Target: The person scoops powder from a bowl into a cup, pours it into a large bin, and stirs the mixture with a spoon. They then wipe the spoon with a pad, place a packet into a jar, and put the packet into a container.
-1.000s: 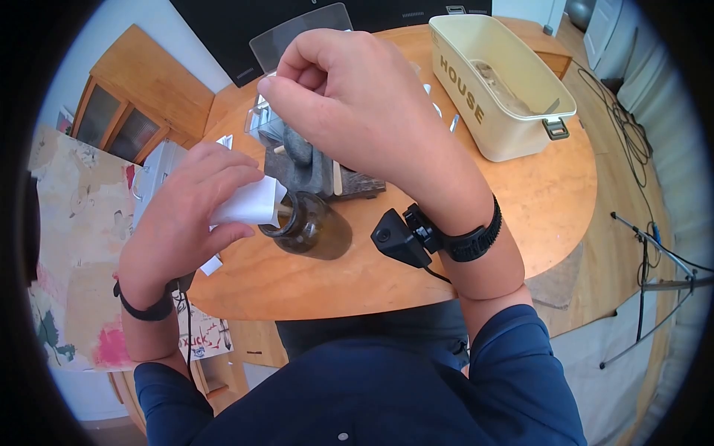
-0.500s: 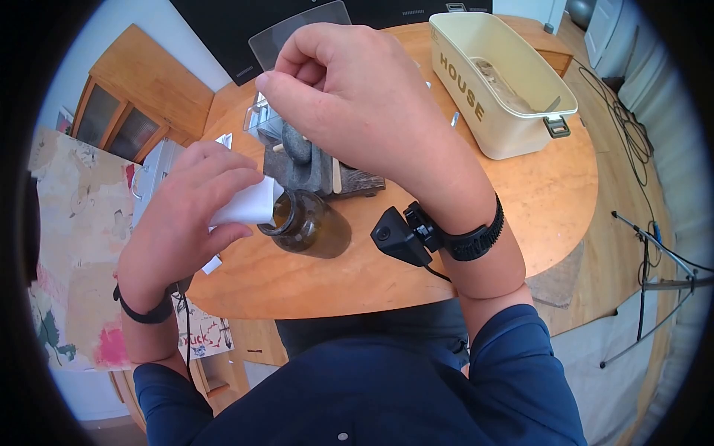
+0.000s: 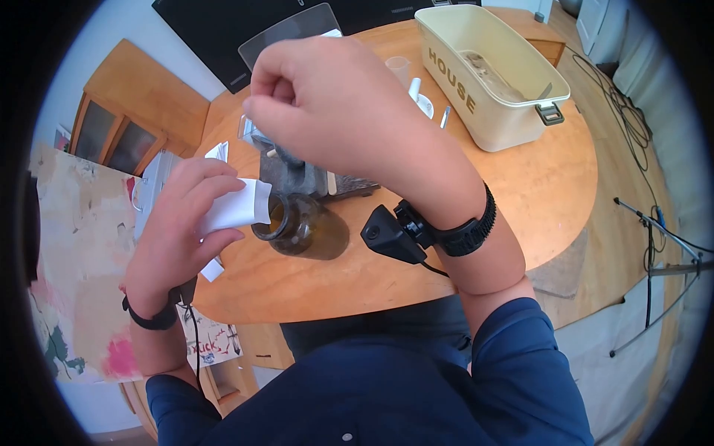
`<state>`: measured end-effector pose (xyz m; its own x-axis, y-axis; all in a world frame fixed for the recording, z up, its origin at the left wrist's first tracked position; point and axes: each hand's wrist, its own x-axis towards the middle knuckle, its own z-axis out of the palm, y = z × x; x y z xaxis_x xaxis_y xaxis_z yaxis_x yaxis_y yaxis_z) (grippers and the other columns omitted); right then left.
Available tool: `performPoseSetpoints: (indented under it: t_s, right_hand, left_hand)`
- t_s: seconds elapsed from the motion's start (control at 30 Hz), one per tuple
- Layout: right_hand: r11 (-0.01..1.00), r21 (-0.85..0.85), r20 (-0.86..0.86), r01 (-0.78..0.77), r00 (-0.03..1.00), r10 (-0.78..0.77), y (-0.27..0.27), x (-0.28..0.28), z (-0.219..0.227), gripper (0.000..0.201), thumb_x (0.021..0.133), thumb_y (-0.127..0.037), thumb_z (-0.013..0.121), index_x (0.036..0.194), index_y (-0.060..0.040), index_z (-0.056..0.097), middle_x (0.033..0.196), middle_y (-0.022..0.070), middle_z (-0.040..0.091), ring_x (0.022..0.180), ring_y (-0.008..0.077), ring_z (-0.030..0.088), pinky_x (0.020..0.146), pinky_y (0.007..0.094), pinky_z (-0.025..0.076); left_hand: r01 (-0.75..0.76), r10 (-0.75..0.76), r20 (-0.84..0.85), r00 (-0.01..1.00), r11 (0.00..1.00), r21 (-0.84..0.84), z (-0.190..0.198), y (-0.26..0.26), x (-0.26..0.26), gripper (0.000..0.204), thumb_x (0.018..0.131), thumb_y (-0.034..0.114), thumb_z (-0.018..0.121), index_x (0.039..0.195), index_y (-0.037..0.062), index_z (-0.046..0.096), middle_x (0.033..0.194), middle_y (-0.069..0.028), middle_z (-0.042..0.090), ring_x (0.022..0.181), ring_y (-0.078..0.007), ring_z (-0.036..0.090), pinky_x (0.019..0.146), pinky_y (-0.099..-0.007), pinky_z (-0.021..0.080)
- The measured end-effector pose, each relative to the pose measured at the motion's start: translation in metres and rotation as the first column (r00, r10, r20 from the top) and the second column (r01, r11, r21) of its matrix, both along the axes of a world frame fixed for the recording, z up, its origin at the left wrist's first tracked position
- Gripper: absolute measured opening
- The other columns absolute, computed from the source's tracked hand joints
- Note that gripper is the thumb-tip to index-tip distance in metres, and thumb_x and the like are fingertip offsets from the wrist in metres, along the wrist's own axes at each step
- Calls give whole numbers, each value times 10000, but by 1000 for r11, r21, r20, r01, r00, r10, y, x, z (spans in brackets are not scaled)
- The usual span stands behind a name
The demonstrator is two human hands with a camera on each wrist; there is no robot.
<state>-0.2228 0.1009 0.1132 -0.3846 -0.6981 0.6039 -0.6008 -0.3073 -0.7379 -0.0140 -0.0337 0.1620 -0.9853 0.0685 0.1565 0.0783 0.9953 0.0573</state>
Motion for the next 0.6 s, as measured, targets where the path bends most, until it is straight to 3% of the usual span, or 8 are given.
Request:
performPoseSetpoints:
  t_s: [0.17, 0.23, 0.43, 0.6]
  right_hand:
    - [999, 34, -127, -10, 992, 14, 0, 3, -3, 171, 901, -171, 718, 873, -5, 686, 703, -15, 619, 641, 46, 541, 570, 218, 430]
    - [998, 61, -60, -8, 998, 12, 0, 5, 0, 226, 831, -215, 667, 844, 5, 717, 738, 141, 699, 689, 279, 686, 658, 357, 540]
    - [998, 61, -33, -3, 999, 5, 2, 4, 2, 239, 832, -226, 678, 835, 10, 715, 730, 145, 695, 668, 287, 678, 653, 358, 537]
    - [998, 55, -72, 16, 997, -12, 3, 4, 3, 241, 831, -226, 680, 831, 12, 713, 718, 147, 689, 659, 286, 674, 638, 355, 529]
  left_hand:
    - [13, -12, -23, 1000, 1000, 18, -1, 2, 2, 435, 679, 49, 806, 1076, 44, 626, 1105, -106, 601, 1043, -335, 560, 905, -435, 462]
    - [50, -50, -59, 997, 999, -8, -1, 3, 4, 436, 682, 50, 809, 1079, 46, 630, 1103, -105, 609, 1028, -331, 568, 882, -430, 472]
    - [71, -74, 47, 996, 996, 52, -3, 0, 8, 489, 657, 44, 833, 1103, 47, 636, 1162, -125, 622, 1056, -347, 575, 907, -435, 476]
    - [81, -81, -20, 996, 997, -2, -4, 2, 7, 462, 670, 53, 828, 1090, 43, 638, 1142, -133, 626, 1038, -349, 585, 895, -437, 481]
